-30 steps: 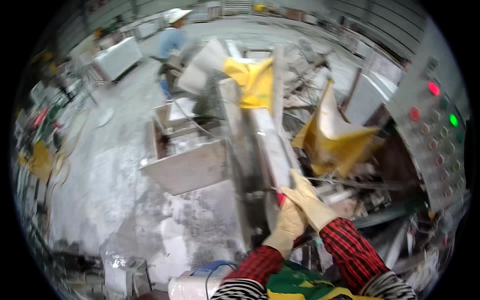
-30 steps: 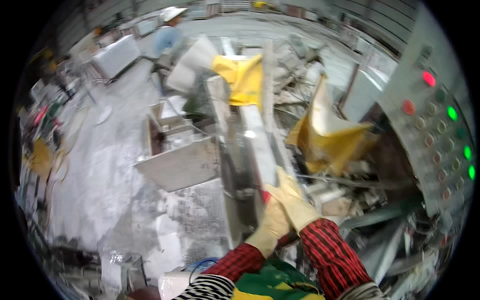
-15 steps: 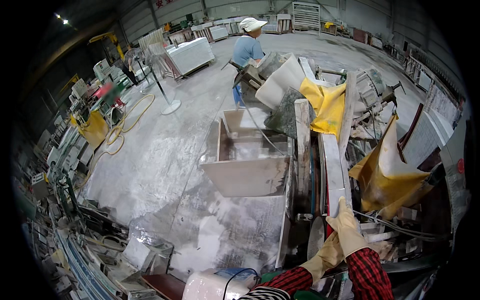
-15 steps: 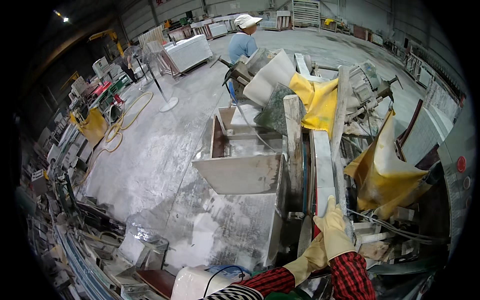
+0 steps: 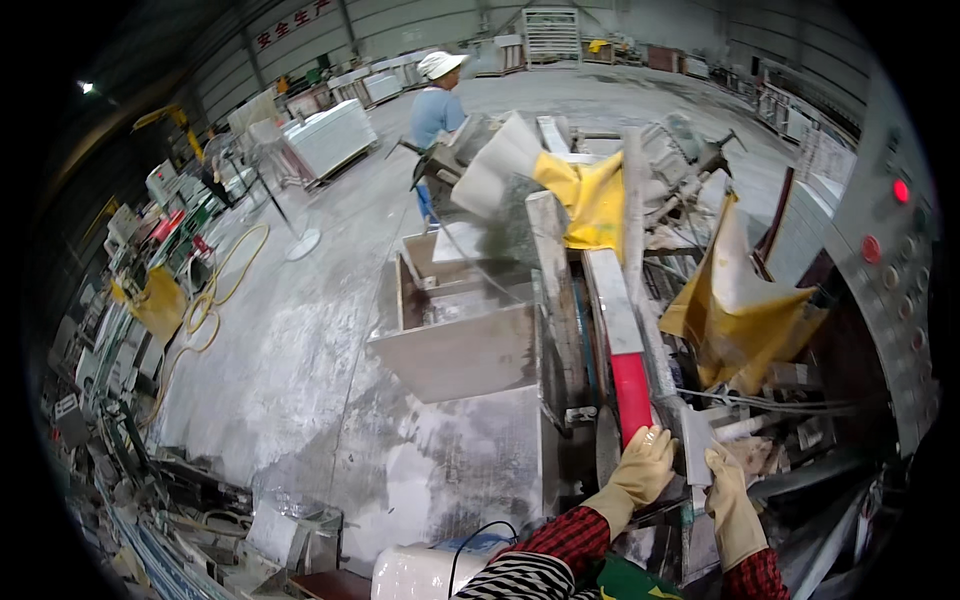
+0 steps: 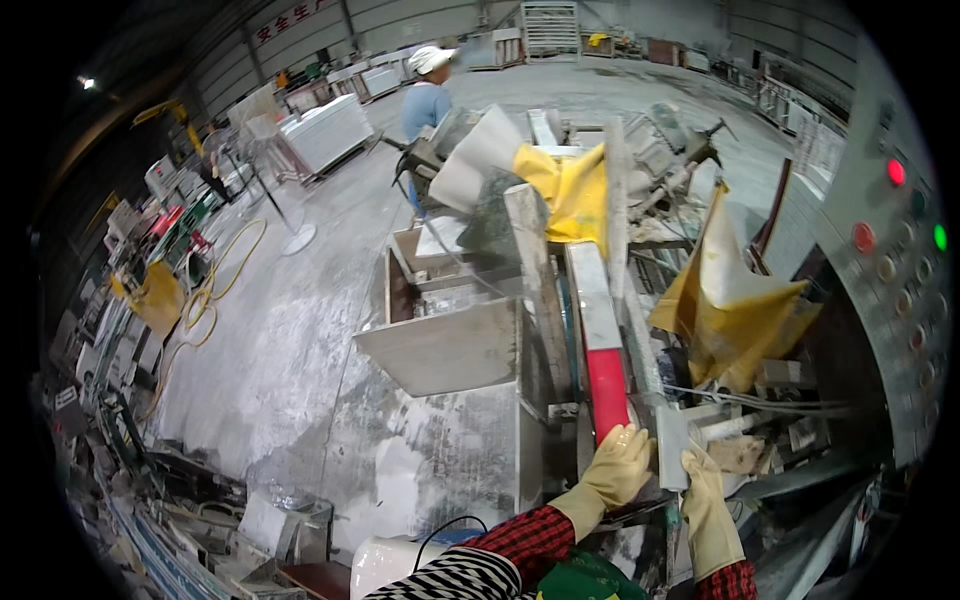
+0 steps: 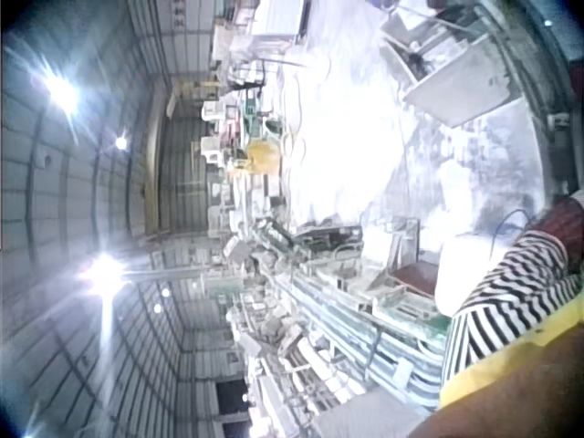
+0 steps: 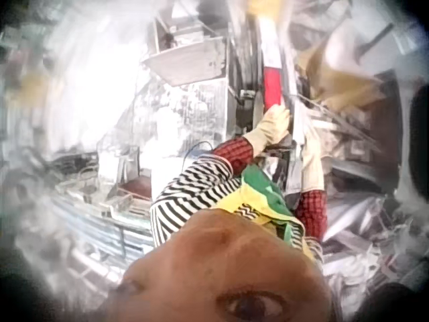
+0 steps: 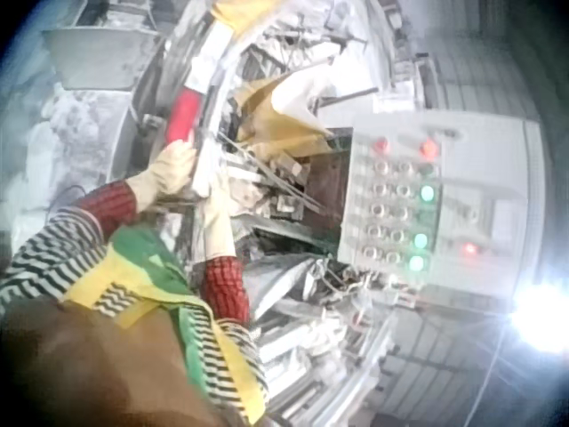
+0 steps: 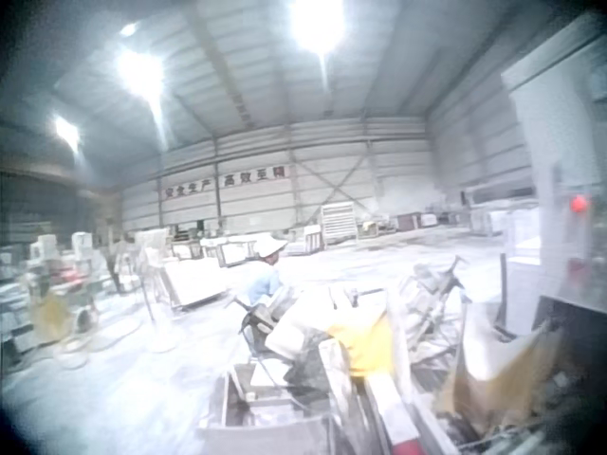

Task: The person repeatedly picks up small rectangular blocks and rubs them against a moving sanding belt. The person handles the blocks one at a time, rotating them to sand different faces before discarding them.

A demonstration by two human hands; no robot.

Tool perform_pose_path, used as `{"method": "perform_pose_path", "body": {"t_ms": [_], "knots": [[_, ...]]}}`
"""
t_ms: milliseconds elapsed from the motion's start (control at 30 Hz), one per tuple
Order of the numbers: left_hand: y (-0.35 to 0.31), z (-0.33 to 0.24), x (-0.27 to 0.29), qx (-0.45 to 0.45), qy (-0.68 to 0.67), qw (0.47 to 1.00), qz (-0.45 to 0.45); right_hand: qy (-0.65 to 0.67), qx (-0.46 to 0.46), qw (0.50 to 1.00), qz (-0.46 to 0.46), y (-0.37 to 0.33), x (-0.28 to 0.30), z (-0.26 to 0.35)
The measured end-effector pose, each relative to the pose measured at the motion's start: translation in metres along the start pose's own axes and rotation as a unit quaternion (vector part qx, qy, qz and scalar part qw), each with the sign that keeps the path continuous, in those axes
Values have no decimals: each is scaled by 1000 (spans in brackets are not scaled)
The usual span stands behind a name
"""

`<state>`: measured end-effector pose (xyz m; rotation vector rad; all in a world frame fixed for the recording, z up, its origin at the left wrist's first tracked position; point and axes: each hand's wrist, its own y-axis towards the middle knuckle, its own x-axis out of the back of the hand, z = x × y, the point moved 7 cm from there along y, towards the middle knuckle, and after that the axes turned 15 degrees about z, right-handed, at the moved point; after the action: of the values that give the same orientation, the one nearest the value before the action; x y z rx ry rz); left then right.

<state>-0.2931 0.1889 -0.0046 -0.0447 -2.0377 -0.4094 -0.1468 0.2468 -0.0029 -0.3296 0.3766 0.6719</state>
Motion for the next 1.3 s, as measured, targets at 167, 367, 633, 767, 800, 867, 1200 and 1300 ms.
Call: {"method": "perform_pose_path", "body": {"t_ms": [167, 367, 633, 767, 800, 867, 1200, 1300], "knots": [[-8, -11, 2, -3, 67, 998, -3, -30, 42, 995, -85, -100, 60, -9], [-1, -36, 6, 45, 28, 999, 1, 23, 114, 975, -187, -201, 94, -19], [-23, -175, -110, 256, -763, 517, 291, 23, 198, 950, -240, -266, 90, -32], [-20, -143, -216, 76, -582, 783, 204, -9, 195, 969, -149, -265, 63, -23], [-19, -156, -197, 105, -612, 748, 234, 17, 152, 966, -210, -277, 42, -8], [-15, -173, -152, 87, -608, 749, 246, 34, 147, 974, -172, -287, 38, -8], [-15, -237, -86, 155, -682, 649, 301, -219, 92, 889, -391, -308, 83, 54], [-19, -239, -89, 141, -642, 684, 317, -126, 118, 906, -387, -311, 94, 49]]}}
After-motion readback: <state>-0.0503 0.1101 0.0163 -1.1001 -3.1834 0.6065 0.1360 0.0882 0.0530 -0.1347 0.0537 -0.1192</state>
